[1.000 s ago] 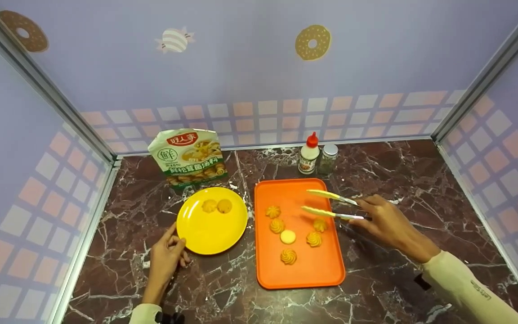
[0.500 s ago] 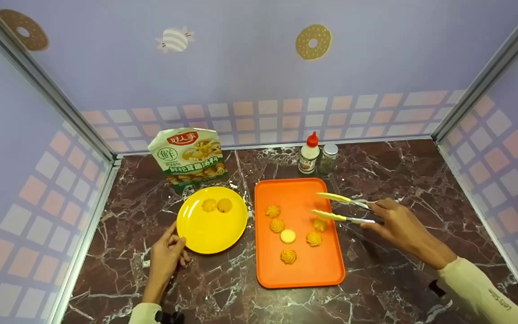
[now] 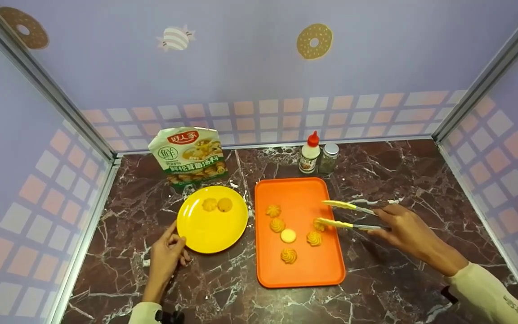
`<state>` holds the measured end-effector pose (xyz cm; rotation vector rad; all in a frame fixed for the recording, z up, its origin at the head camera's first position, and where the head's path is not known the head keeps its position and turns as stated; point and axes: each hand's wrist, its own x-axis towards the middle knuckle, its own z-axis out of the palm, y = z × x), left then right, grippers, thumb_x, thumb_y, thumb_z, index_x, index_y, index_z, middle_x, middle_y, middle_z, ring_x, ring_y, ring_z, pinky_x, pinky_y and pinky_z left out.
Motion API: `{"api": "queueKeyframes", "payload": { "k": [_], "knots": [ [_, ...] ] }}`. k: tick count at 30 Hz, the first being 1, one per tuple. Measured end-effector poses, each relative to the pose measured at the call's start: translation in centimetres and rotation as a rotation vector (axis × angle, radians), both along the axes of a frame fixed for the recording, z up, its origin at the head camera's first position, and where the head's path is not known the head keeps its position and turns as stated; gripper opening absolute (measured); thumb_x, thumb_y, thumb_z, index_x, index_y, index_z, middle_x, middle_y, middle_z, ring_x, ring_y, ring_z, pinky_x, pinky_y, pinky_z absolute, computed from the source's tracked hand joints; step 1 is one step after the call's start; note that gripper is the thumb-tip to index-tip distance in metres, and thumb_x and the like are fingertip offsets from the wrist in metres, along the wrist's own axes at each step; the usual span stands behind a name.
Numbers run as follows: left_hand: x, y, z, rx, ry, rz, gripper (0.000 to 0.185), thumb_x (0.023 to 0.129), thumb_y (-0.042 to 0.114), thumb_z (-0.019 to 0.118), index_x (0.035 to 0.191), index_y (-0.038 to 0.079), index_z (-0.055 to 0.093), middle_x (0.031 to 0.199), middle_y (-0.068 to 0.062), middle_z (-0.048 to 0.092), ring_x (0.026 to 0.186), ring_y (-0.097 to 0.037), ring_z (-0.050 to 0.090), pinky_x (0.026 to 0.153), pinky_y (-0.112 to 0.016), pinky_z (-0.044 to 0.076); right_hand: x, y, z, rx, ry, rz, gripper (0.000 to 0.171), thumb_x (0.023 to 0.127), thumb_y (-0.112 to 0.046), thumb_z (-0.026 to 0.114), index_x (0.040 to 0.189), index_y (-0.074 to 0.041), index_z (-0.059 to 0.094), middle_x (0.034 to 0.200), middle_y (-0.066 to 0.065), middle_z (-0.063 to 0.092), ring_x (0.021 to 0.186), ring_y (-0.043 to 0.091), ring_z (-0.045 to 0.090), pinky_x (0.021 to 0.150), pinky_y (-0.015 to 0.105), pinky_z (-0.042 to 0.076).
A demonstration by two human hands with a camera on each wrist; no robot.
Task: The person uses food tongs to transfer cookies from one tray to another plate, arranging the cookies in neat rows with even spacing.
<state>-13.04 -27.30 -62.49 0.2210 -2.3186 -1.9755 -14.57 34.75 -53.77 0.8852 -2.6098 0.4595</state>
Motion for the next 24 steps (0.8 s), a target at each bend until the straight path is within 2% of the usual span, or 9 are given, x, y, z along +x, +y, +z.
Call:
{"api": "queueKeyframes", "payload": {
  "k": [9,17,24],
  "knots": [
    [0.0,0.0,0.1,-0.003,0.015,-0.010,0.062,0.109,0.000,0.066,0.166,-0.006,0.042,0.089,-0.025,0.066,0.052,-0.019,0.065,0.044,-0.028,0.056,0.6,0.5,0.2,0.025,-0.008,0.022,0.051,0.078,-0.019,0.099,0.121,0.001,0.081,0.100,0.006,0.069,0.083,0.017,0.063,0.064,0.038,0.059],
    [0.0,0.0,-0.1,-0.011,0.020,-0.013,0.061,0.109,-0.001,0.066,0.166,-0.003,0.044,0.089,-0.025,0.067,0.052,-0.021,0.065,0.043,-0.029,0.056,1.3,0.5,0.4,0.063,-0.065,-0.010,0.054,0.082,-0.021,0.098,0.124,0.007,0.079,0.103,0.011,0.071,0.083,0.019,0.066,0.064,0.036,0.062],
    [0.1,0.0,-0.2,-0.020,0.029,-0.004,0.061,0.108,-0.002,0.066,0.165,-0.004,0.044,0.089,-0.024,0.067,0.051,-0.021,0.065,0.042,-0.029,0.056,1.4,0.6,0.6,0.073,-0.076,0.030,0.053,0.081,-0.019,0.099,0.121,0.008,0.079,0.103,0.011,0.072,0.084,0.020,0.068,0.066,0.036,0.064]
  ]
}}
